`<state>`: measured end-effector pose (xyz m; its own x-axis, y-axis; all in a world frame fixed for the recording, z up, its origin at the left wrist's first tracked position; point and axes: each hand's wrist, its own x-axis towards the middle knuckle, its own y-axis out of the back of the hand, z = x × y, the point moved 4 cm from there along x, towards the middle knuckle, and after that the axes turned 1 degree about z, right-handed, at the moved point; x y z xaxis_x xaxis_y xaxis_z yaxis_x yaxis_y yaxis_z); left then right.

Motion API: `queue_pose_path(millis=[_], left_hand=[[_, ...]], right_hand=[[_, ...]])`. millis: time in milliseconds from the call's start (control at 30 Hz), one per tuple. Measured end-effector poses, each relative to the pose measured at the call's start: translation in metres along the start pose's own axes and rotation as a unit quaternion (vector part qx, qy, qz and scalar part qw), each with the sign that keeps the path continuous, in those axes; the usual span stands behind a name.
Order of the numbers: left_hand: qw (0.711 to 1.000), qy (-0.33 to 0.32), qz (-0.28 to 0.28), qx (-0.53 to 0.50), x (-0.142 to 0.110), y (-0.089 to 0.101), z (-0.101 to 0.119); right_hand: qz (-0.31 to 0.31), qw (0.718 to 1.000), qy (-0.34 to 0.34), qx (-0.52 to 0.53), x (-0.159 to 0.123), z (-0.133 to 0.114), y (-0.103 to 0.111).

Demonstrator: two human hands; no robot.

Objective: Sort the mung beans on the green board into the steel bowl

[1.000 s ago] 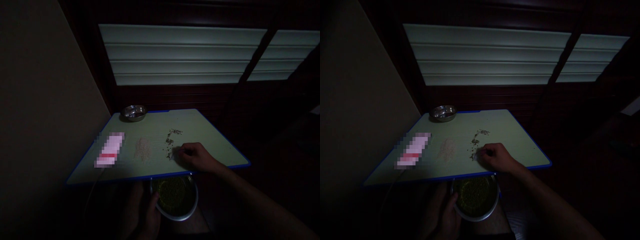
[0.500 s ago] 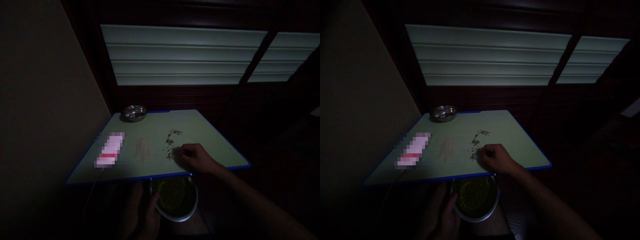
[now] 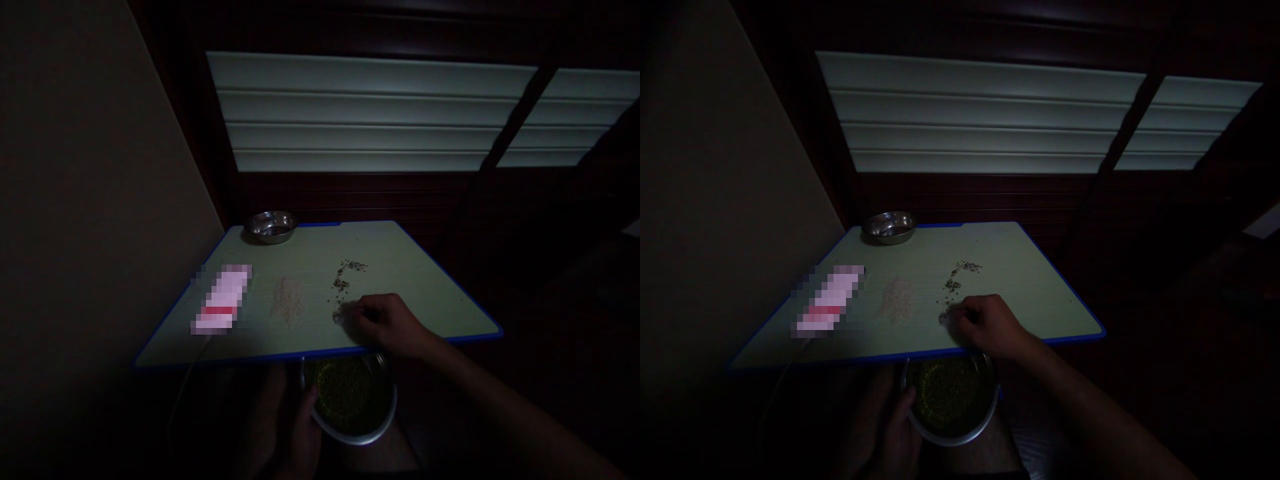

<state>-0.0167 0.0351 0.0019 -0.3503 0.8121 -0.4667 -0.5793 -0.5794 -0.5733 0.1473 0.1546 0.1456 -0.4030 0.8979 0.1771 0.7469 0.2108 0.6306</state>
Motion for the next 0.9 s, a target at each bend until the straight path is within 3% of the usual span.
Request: queue_pose_path(millis=[167, 400, 533, 667, 900], left_hand=[[1.000, 0.008, 0.017, 0.001, 0.003, 0.007, -0.007], [0.999, -0.035, 0.027, 0.015, -0.001, 0.000, 0.004], [1.000, -0.011, 0.003, 0.010, -0.004, -0.001, 0.006], [0.997, 0.060, 0.025, -0.035, 0.001, 0.006, -0.009], [0.999, 0.032, -0.002, 0.001, 0.009, 0.009, -0.016]], right_hand=[[0.000, 1.000, 0.013, -0.016, -0.003, -0.005, -0.009], [0.047, 0.999, 0.002, -0.009, 0.002, 0.005, 0.008], [0.025, 1.000, 0.013, 0.005, 0.002, 0.006, 0.011], [-0.001, 0.999, 0.016, 0.033, 0.001, 0.007, 0.010], [-0.011, 0.999, 0.023, 0.033, 0.002, 0.001, 0.010]])
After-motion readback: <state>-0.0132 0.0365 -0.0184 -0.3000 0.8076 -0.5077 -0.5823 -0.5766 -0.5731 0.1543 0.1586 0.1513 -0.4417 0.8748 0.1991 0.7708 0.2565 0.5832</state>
